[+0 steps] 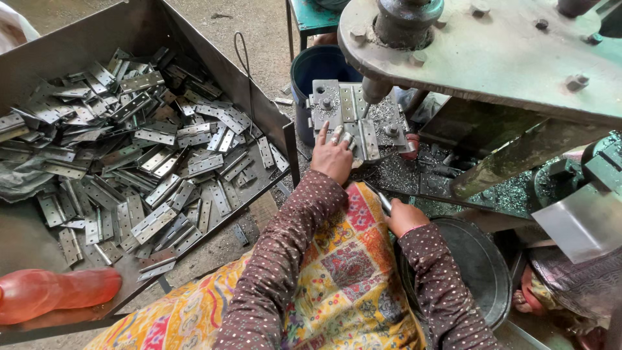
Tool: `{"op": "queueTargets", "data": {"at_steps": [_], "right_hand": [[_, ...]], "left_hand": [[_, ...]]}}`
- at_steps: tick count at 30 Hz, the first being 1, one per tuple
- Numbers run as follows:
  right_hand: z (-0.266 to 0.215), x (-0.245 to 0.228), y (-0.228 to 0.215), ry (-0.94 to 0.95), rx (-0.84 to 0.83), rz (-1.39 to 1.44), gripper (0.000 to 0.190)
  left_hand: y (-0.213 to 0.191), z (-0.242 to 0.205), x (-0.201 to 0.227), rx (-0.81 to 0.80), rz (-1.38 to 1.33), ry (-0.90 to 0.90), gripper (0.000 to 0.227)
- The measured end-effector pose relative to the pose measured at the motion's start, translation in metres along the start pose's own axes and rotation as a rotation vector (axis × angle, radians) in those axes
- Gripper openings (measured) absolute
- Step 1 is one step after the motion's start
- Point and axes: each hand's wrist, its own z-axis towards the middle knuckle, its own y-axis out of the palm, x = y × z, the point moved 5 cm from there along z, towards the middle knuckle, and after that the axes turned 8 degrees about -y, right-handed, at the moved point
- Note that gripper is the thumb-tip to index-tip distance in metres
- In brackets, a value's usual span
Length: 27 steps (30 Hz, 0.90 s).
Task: The person sits on the floor and repeatedly picks up metal brackets from a bin, places them under a drill press, and operates the machine to drill holes. The person then removes the processed brackets and places them into a pile.
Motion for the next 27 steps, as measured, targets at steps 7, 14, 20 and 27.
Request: {"op": "queueTargets", "data": {"at_steps": [7,14,20,27], "right_hand": [[0.005,0.000,-0.001,-0.051,0.078,-0.018,0.029],[0.008,0.005,0.001,-0.039,0.113,-0.060,0.023],[0.003,0.002,0.000,-0.016,0.067,-0.044,0.028],[0.015,0.015,0.012,-0.056,0.097,-0.059,0.024]], "left_hand": [[-0.018,0.002,0.020,0.213,-0.171,0.029,0.029],[-0.011,0.023,0.019,0.001,-0.085,-0.050,0.023],[0.000,0.013,0.022,-0.024,-0.052,-0.060,0.021],[0.004,0.032,0.017,0.000,-0.026,-0.102,0.023]]}}
